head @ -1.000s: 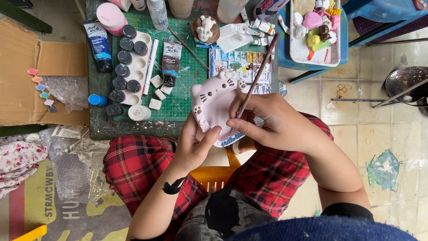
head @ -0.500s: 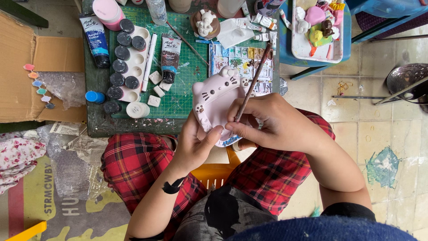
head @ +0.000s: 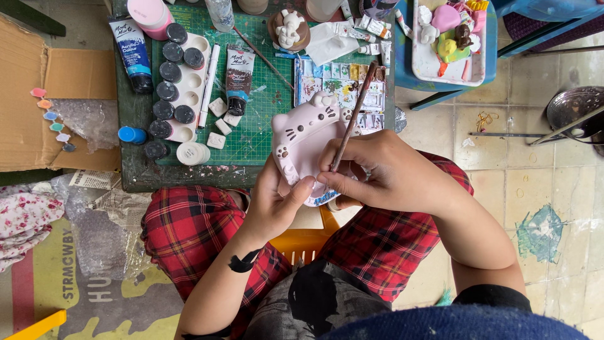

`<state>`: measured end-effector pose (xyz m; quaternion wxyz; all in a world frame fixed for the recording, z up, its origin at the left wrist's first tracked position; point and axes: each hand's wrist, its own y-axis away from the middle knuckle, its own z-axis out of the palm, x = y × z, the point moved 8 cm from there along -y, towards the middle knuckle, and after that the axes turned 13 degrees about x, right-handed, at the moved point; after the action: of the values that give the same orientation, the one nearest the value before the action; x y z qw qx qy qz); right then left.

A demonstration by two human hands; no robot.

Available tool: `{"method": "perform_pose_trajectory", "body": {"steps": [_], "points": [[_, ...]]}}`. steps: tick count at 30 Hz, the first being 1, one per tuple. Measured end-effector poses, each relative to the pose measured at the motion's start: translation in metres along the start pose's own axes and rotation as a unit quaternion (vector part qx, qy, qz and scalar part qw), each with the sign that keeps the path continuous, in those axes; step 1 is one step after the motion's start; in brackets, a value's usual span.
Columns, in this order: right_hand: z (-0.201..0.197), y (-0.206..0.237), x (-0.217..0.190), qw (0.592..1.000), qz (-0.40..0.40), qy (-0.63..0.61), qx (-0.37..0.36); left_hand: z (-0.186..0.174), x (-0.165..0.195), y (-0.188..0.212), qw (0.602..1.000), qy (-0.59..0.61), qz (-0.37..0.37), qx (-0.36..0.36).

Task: The person sits at a cluttered craft table holding a pink cat-shaped ceramic dish in one hand and paints its rim and edges with a paintbrush, reloading the brush from paint containers and rotating the dish to reach different sides.

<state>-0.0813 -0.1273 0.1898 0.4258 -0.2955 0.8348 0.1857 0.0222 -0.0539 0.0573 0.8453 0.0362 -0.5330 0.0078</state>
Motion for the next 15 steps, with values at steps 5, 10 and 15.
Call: {"method": "perform_pose_trajectory", "body": {"steps": [5,10,15], "points": [[-0.0001,-0.0006,-0.0013,1.000,-0.006,-0.006,-0.004,0.0007,0.0001,0.0001,1.000,-0.009,0.006,-0.001],[0.0001,-0.0014,-0.0025,1.000,-0.010,-0.005,-0.007,0.0019,0.0010,0.0000,1.000,-0.010,0.011,-0.004],[0.0006,-0.0023,0.0004,1.000,0.002,-0.006,-0.012,0.0021,0.0026,-0.0002,1.000,-0.014,0.011,-0.007]]}}
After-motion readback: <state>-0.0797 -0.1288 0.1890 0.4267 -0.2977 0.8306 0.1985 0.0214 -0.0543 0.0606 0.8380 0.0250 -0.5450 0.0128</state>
